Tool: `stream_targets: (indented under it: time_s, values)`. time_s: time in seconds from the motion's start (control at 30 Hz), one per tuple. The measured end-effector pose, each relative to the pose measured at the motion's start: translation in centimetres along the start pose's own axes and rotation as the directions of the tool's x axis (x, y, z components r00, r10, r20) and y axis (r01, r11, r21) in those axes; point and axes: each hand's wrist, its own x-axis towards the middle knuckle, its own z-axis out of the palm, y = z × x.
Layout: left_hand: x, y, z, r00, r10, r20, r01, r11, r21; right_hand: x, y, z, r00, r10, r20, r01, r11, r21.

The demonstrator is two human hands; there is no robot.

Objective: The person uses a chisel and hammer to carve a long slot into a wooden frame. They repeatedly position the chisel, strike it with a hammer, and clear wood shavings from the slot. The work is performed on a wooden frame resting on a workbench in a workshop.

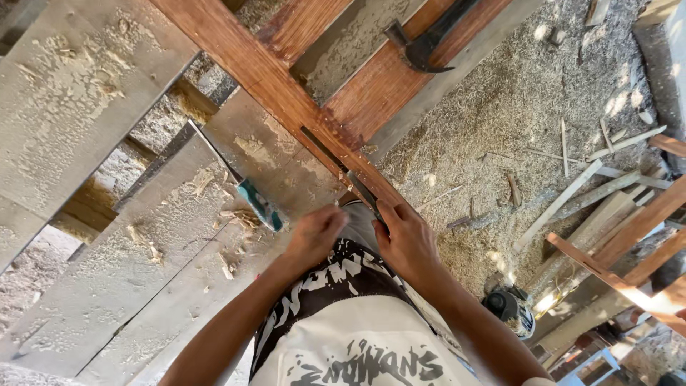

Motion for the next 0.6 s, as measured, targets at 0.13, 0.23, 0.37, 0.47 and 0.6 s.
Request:
stream_targets:
  time_s: [0.13,0.23,0.37,0.47,0.6]
  values:
    - [3.0,1.7,3.7,0.900,-0.298,0.319,0.435,0.669,-0.602,0.5,-1.8,-1.9,0.999,0.034,0.019,-0.036,0.995,0.090]
    - [4.5,2.3,4.9,0.884,-0.313,0.347,0.456,0.416,-0.787,1.2,-2.5,-3.3,0.998,0.045,0.040,-0.051,0.983,0.177]
    - [4.9,2.2,5.5,0.851,-0.337,0.402,0.482,0.200,-0.853,1.6,-3.0,-4.2,0.992,0.091,0.085,-0.107,0.975,0.196]
    - [4.7,1.8,6.0,0.819,-0.417,0.394,0.476,0.111,-0.872,1.5,-3.3,-4.1,0.995,0.079,0.063,-0.088,0.985,0.145]
    - [4.5,1.2,6.3,0.792,-0.401,0.460,0.525,0.064,-0.849,0.8,-4.0,-3.8,0.994,0.080,0.068,-0.082,0.996,0.033]
